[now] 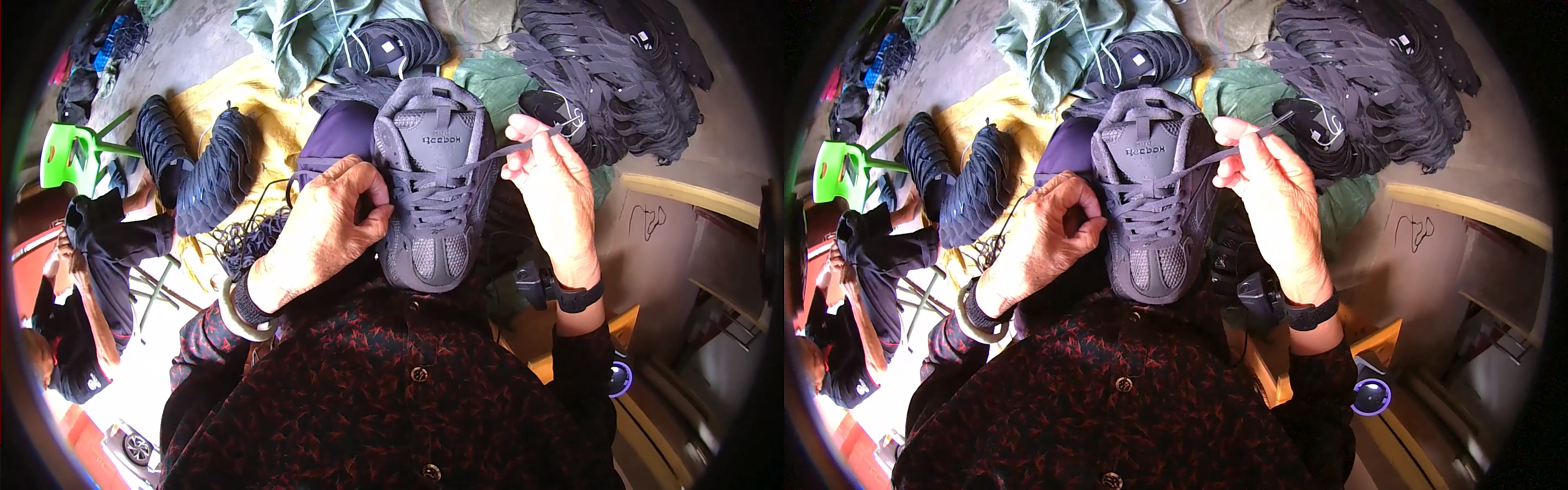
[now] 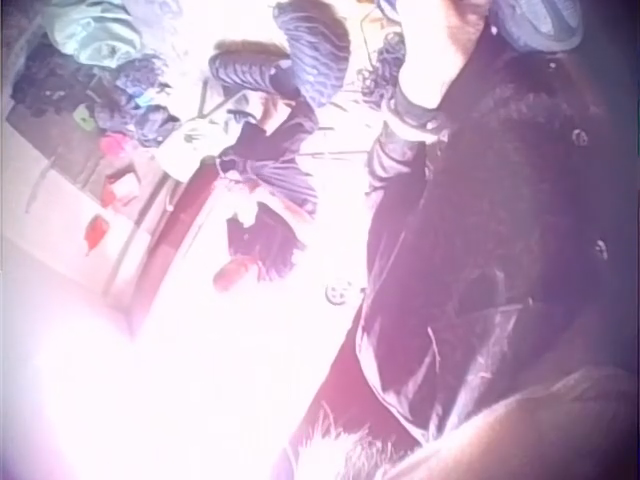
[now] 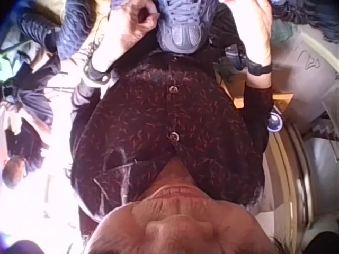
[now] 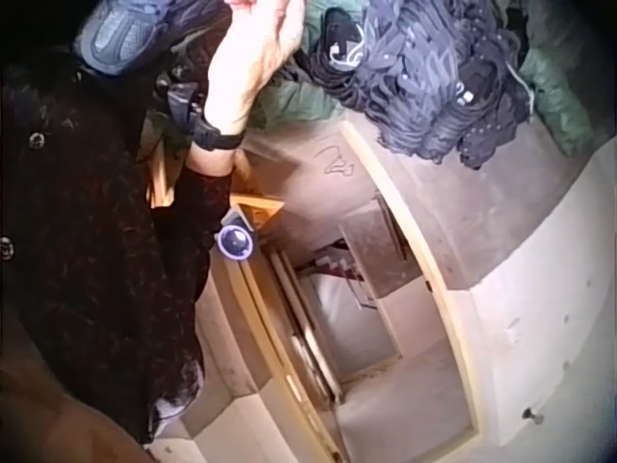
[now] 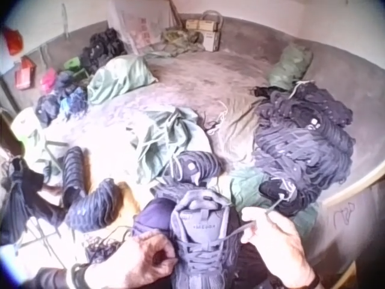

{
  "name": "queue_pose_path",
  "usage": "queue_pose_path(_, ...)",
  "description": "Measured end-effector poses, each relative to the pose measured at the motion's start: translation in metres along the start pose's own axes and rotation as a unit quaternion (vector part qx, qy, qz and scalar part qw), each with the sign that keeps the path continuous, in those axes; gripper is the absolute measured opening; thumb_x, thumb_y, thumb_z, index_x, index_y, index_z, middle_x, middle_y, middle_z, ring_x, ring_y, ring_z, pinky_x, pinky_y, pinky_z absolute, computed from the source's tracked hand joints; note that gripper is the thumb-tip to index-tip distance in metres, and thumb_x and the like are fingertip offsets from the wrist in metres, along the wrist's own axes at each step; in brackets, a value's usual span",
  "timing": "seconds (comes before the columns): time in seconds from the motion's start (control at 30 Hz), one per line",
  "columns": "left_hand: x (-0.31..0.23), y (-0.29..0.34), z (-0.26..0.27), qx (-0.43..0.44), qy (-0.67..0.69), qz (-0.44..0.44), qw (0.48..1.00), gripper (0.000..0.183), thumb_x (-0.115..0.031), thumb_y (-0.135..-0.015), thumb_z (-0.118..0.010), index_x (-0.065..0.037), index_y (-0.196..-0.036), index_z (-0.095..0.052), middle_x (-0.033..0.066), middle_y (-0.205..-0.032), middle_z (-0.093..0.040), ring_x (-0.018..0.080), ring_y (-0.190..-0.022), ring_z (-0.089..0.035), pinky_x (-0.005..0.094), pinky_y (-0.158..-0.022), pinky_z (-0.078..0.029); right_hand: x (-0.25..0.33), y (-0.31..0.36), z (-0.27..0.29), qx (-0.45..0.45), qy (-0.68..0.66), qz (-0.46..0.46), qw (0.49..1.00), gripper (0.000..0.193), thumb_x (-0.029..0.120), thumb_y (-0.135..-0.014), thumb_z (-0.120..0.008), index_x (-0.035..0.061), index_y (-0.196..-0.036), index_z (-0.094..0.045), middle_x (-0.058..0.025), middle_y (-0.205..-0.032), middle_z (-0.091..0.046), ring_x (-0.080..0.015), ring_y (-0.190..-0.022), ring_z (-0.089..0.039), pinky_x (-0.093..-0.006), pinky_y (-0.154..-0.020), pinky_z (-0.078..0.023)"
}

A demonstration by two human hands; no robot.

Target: Lacing and organizing black athletic shoe uppers in a manufacturing workshop.

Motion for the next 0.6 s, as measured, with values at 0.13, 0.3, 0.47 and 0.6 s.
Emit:
queue_pose_path(0.13,0.008,0.003,-0.005,-0.026,0.061,0.02,0.998,0.013,-0.005,-0.088,-0.069,-0.001,-0.092,-0.056,0.0105,-0.077,-0.063,0.0265,-0.064,-0.063,0.0369,-0.063,-0.05,0.004,-0.002,0.003,-0.011,0.005,0.019,1.0,0.033,0.022,-0.106,-0.055,-0.0037,-0.126,-0.064,-0.0063,-0.112,-0.065,-0.0093,-0.086,-0.057,-0.0283,-0.081,-0.053)
queue_pose_path(0.3,0.023,0.006,-0.011,0.028,0.206,0.14,0.968,0.018,-0.013,-0.092,-0.071,-0.002,-0.094,-0.056,0.0097,-0.072,-0.062,0.02,-0.061,-0.06,0.0365,-0.06,-0.049,0.004,-0.004,0.0,0.01,-0.021,0.015,1.0,0.034,0.021,-0.105,-0.056,-0.0039,-0.128,-0.063,-0.0052,-0.104,-0.065,-0.01,-0.083,-0.058,-0.0279,-0.08,-0.053)
queue_pose_path(0.47,0.014,0.005,-0.01,0.043,0.042,0.101,0.993,0.022,-0.02,-0.09,-0.079,-0.004,-0.093,-0.064,-0.0029,-0.064,-0.053,0.0047,-0.055,-0.042,0.0249,-0.052,-0.037,0.007,-0.006,-0.004,0.018,-0.021,0.02,0.999,0.035,0.021,-0.105,-0.056,-0.0041,-0.13,-0.062,-0.0049,-0.1,-0.064,-0.0108,-0.08,-0.059,-0.0274,-0.077,-0.053)
queue_pose_path(0.6,0.006,0.001,-0.009,-0.004,0.031,0.025,0.999,0.018,-0.016,-0.089,-0.079,-0.004,-0.09,-0.064,-0.0029,-0.062,-0.051,0.0049,-0.057,-0.043,0.0254,-0.052,-0.038,0.008,-0.009,-0.007,0.023,-0.017,0.021,0.999,0.035,0.02,-0.105,-0.057,-0.004,-0.13,-0.062,-0.0045,-0.099,-0.064,-0.0109,-0.079,-0.06,-0.0269,-0.076,-0.052)
Point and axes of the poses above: each hand's wrist, its own y-axis away from the middle knuckle, its own z-axis out of the back of the hand, x = y × z, the point moved 7 cm from there along -y, towards the middle knuckle
